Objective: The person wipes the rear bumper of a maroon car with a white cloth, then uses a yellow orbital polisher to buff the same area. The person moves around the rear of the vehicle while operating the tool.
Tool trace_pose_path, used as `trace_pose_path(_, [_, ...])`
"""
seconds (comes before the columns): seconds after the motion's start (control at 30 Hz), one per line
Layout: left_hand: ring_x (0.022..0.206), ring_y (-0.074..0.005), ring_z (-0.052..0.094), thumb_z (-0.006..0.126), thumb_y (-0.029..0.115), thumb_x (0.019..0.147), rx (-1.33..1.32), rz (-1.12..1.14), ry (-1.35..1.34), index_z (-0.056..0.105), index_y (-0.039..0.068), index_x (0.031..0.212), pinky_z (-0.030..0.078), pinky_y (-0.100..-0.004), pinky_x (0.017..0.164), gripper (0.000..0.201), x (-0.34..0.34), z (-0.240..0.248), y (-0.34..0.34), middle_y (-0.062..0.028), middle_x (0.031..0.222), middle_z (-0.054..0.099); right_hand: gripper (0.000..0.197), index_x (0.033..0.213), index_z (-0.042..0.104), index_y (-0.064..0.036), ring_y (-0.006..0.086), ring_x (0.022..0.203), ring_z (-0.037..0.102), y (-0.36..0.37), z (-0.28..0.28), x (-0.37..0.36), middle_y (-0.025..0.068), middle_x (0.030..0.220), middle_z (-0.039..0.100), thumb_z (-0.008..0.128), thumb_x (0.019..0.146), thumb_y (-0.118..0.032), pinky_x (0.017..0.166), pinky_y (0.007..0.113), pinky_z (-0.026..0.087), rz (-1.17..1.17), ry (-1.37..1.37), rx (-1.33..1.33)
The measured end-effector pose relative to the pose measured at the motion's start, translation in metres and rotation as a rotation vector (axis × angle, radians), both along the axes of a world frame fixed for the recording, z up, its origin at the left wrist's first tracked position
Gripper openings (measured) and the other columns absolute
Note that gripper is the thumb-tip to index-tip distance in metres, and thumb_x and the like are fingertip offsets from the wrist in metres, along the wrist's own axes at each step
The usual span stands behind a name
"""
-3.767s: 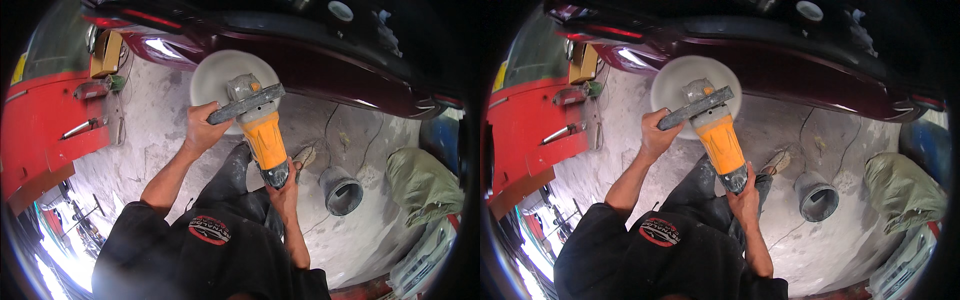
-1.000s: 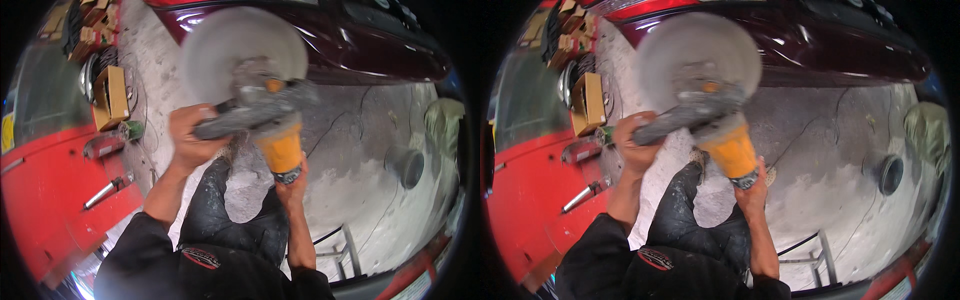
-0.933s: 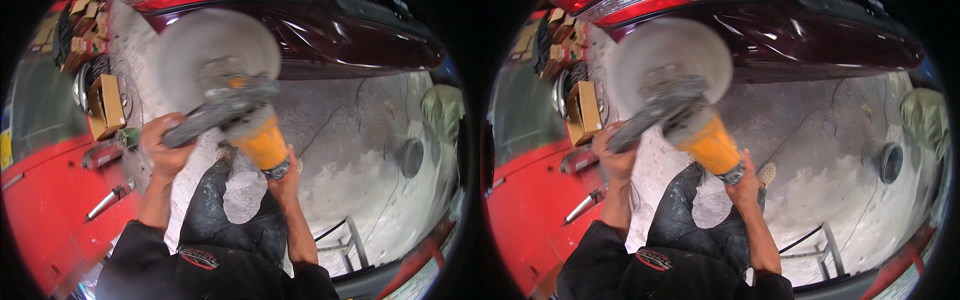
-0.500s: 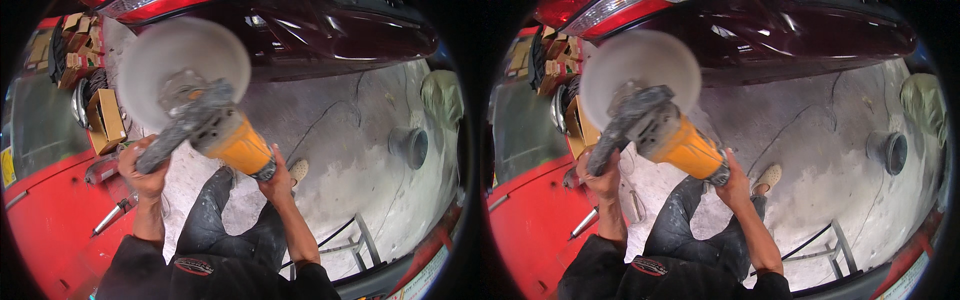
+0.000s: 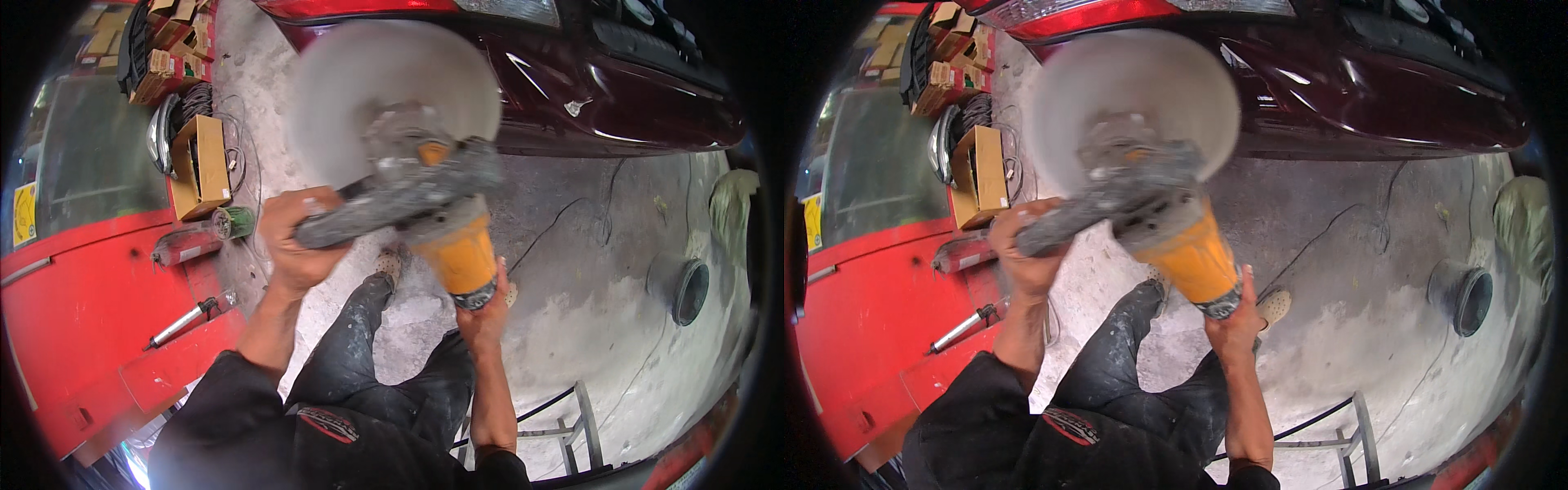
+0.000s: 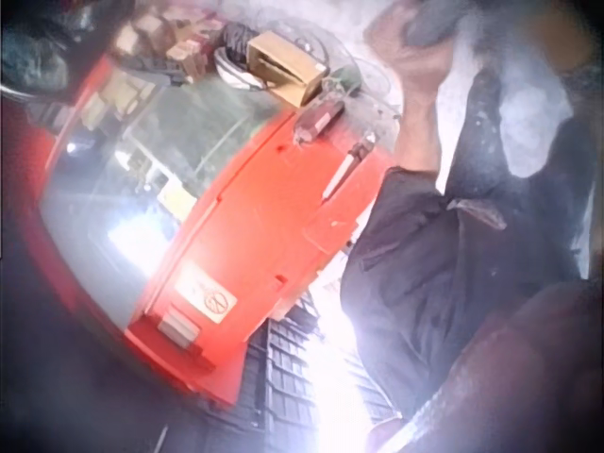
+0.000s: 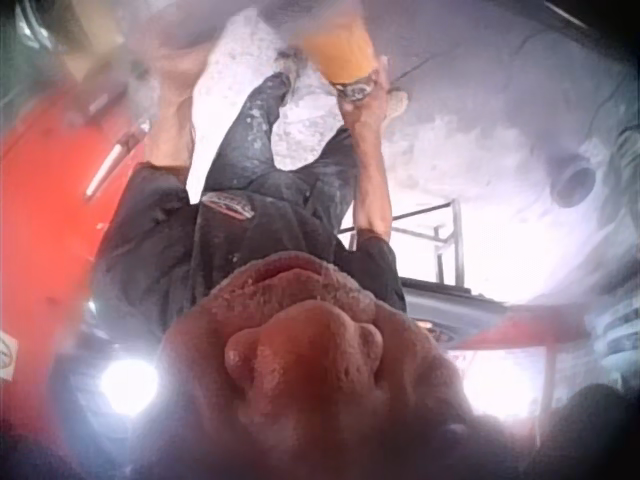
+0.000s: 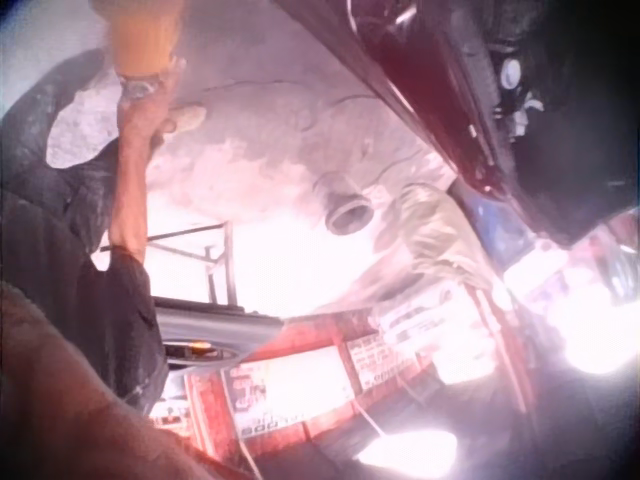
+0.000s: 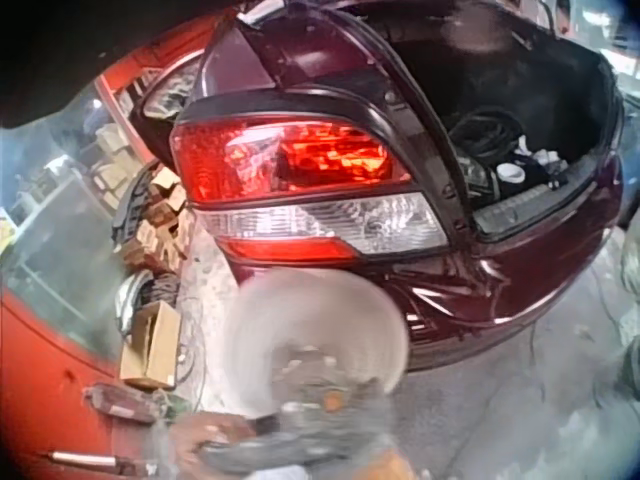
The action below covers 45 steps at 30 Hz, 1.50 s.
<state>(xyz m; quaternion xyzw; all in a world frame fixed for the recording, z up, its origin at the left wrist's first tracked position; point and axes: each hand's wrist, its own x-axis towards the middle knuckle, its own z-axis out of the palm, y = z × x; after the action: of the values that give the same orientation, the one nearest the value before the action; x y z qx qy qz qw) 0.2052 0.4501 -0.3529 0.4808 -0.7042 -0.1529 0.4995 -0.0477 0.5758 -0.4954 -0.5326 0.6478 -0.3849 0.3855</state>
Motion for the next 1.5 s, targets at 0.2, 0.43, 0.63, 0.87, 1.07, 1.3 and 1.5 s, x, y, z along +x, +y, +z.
trace_pose_path(0.2, [0.068,-0.0188,0.059,0.075,0.0,0.079,0.084,0.211,0.074,0.06,-0.005,0.086,0.048,-0.0309,0.063,0.017,0.087,0.008,0.027,-0.0105,0.08,0.063,0.088,0.148,0.039,-0.0051,0.0397,0.113,0.06,-0.032,0.012,0.046,0.023,0.126,0.062,0.079,0.069,-0.005,0.095,0.045,0.05,0.219,0.014,0.043])
trace_pose_path(0.43, [0.074,-0.0186,0.062,0.07,-0.007,0.078,0.151,0.218,-0.34,0.061,-0.007,0.093,0.051,-0.0314,0.07,0.017,0.059,0.02,0.042,-0.0135,0.088,0.066,0.093,0.149,0.037,-0.0081,0.0406,0.11,0.061,-0.005,0.0,0.039,0.0215,0.129,0.061,0.08,0.067,-0.004,0.092,0.046,0.051,0.191,-0.016,0.142])
trace_pose_path(0.63, [0.052,-0.0235,0.055,0.077,-0.001,0.06,0.087,-0.1,-0.09,0.053,0.003,0.073,0.047,-0.0323,0.053,0.028,-0.036,0.004,0.017,-0.0091,0.061,0.053,0.101,0.151,0.026,-0.0055,0.0373,0.12,0.061,0.043,-0.038,0.015,0.023,0.132,0.058,0.088,0.071,-0.011,0.098,0.041,0.05,0.011,-0.097,0.152])
trace_pose_path(0.87, [0.05,-0.0217,0.054,0.079,0.002,0.059,0.257,-0.31,-0.321,0.055,0.006,0.065,0.04,-0.0309,0.051,0.025,-0.122,0.008,-0.014,-0.0073,0.059,0.054,0.096,0.15,0.027,-0.0024,0.0329,0.122,0.061,0.055,-0.055,-0.026,0.0218,0.136,0.056,0.086,0.075,-0.013,0.102,0.038,0.048,-0.182,-0.171,0.062])
trace_pose_path(1.07, [0.047,-0.0245,0.052,0.08,0.004,0.058,0.283,-0.446,-0.266,0.056,0.006,0.067,0.038,-0.0309,0.048,0.026,-0.168,-0.001,-0.029,-0.0082,0.058,0.051,0.092,0.148,0.027,0.0021,0.0273,0.129,0.054,0.058,-0.057,-0.038,0.0196,0.14,0.053,0.085,0.078,-0.012,0.109,0.037,0.04,-0.342,-0.318,0.106])
trace_pose_path(1.3, [0.051,-0.0264,0.054,0.077,-0.001,0.057,0.115,-0.217,-0.362,0.056,0.002,0.069,0.039,-0.0316,0.049,0.024,-0.118,0.018,-0.005,-0.0089,0.06,0.05,0.096,0.148,0.027,-0.0034,0.0308,0.124,0.059,0.054,-0.052,-0.024,0.0194,0.138,0.053,0.087,0.074,-0.01,0.103,0.039,0.047,-0.141,-0.16,0.047])
trace_pose_path(1.5, [0.051,-0.0228,0.053,0.075,-0.005,0.059,0.172,-0.09,-0.352,0.049,0.002,0.067,0.041,-0.0314,0.051,0.028,-0.08,0.02,0.03,-0.0087,0.06,0.05,0.097,0.15,0.032,-0.0086,0.0396,0.118,0.061,0.04,-0.07,0.002,0.0226,0.135,0.058,0.087,0.071,-0.019,0.095,0.043,0.053,0.016,-0.344,0.094])
